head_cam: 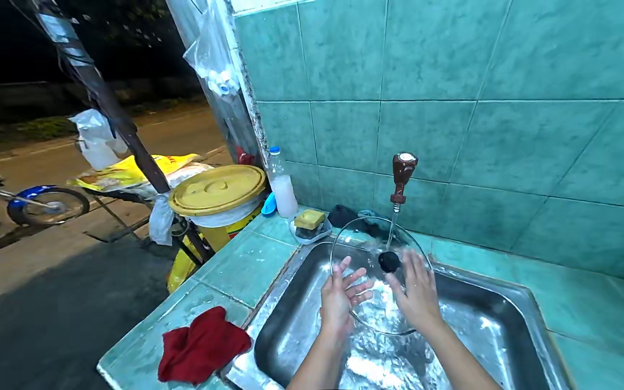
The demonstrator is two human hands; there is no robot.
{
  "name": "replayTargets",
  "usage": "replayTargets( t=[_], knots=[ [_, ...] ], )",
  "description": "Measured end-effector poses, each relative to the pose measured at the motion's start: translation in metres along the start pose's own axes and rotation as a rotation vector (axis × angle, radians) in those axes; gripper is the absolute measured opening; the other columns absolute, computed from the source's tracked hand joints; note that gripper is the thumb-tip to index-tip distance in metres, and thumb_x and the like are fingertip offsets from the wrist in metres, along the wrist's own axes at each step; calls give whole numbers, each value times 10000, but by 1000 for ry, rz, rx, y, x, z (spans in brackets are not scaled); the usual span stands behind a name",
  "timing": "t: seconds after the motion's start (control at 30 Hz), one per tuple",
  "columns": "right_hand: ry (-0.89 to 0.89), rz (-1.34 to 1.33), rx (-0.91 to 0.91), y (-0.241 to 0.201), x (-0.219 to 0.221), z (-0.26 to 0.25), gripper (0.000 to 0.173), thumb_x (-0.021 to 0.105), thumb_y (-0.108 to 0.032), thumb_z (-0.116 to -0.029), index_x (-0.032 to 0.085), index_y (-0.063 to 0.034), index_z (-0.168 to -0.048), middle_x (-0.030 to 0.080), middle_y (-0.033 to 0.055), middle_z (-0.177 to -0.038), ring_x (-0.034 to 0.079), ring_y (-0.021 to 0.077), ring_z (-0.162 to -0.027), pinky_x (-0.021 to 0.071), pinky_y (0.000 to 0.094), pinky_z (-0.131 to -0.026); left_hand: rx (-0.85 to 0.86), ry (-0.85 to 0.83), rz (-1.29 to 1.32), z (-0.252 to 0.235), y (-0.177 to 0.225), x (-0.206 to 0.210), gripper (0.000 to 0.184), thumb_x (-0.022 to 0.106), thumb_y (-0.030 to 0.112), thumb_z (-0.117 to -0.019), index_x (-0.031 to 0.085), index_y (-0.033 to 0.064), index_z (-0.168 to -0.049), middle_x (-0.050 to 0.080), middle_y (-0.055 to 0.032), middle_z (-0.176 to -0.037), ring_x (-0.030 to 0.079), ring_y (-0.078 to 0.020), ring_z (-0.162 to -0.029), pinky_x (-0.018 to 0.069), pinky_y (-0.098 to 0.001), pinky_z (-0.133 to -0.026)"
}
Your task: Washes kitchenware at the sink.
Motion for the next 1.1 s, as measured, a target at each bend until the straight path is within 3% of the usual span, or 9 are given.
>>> replayTargets(
  t=[0.2,0.27,0.37,0.43,0.53,0.6,0.67,0.83,1.1],
  knots=[
    [89,-36,-78,26,-10,14,676,292,-531,-1062,424,-109,-1573,323,225,-1640,294,445,-1517,212,709,-1194,-38,-3,26,-5,6,-7,552,204,392,-1137,513,21,-1405,742,-207,-977,756,-313,-736,635,-400,-616],
    [57,-434,206,63,-21,11,662,462,-360,-1074,294,16,-1592,310,255,-1631,338,364,-1507,284,533,-1230,-93,-29,20,-9,4,-10,557,208,399,-1137,517,9,-1388,742,-199,-985,756,-297,-741,633,-388,-624],
    [29,-1326,657,75,-13,22,409,352,-264,-1133,407,-57,-1481,677,174,-1250,735,280,-980,621,406,-800,-96,23,-131,-17,-2,-15,498,296,346,-1137,578,-47,-1254,725,-149,-823,716,-213,-631,600,-320,-567],
    [-17,-1645,717,65,-9,30,443,221,-330,-1143,457,-31,-1370,733,208,-1058,765,328,-854,647,418,-733,70,103,-456,-25,-1,-21,365,392,255,-1127,589,-45,-1191,659,-87,-724,627,-135,-559,532,-264,-531],
    [3,-1664,714,61,-16,40,440,224,-313,-1145,476,-15,-1348,734,226,-1008,766,342,-837,652,421,-709,269,88,-1175,-36,8,-14,493,482,320,-1085,452,89,-1520,664,-146,-1287,665,-291,-1131,532,-490,-977],
    [-36,-1576,696,58,-23,46,438,225,-298,-1145,496,-7,-1330,742,224,-970,766,342,-817,649,426,-691,226,-101,-1521,-41,-1,5,651,348,455,-1090,193,169,-1654,242,-117,-1691,215,-373,-1553,164,-625,-1231],
    [-111,-1509,681,50,-26,51,438,217,-287,-1146,505,2,-1308,741,211,-924,765,339,-775,652,436,-671,292,-308,-1652,-43,-11,27,626,263,464,-1099,175,197,-1659,100,-89,-1727,32,-375,-1586,20,-670,-1227],
    [-239,-1477,613,51,-26,57,442,195,-271,-1144,516,2,-1278,746,210,-898,763,344,-745,650,447,-656,559,-841,-1584,-35,-24,63,560,257,403,-1106,315,207,-1627,235,-7,-1704,97,-247,-1593,27,-596,-1264],
    [0,-1566,630,55,-22,41,417,222,-268,-1145,506,2,-1287,746,209,-907,764,331,-749,649,420,-646,490,-498,-1627,-46,-20,52,573,297,388,-1111,272,161,-1637,189,-69,-1713,86,-263,-1594,40,-583,-1269]
  ],
)
Point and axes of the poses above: each hand's wrist, its own z-axis away from the middle knuckle, its own x-axis out of the palm, y = z × x, the point moved 8 cm from there along -z, towards the middle knuckle
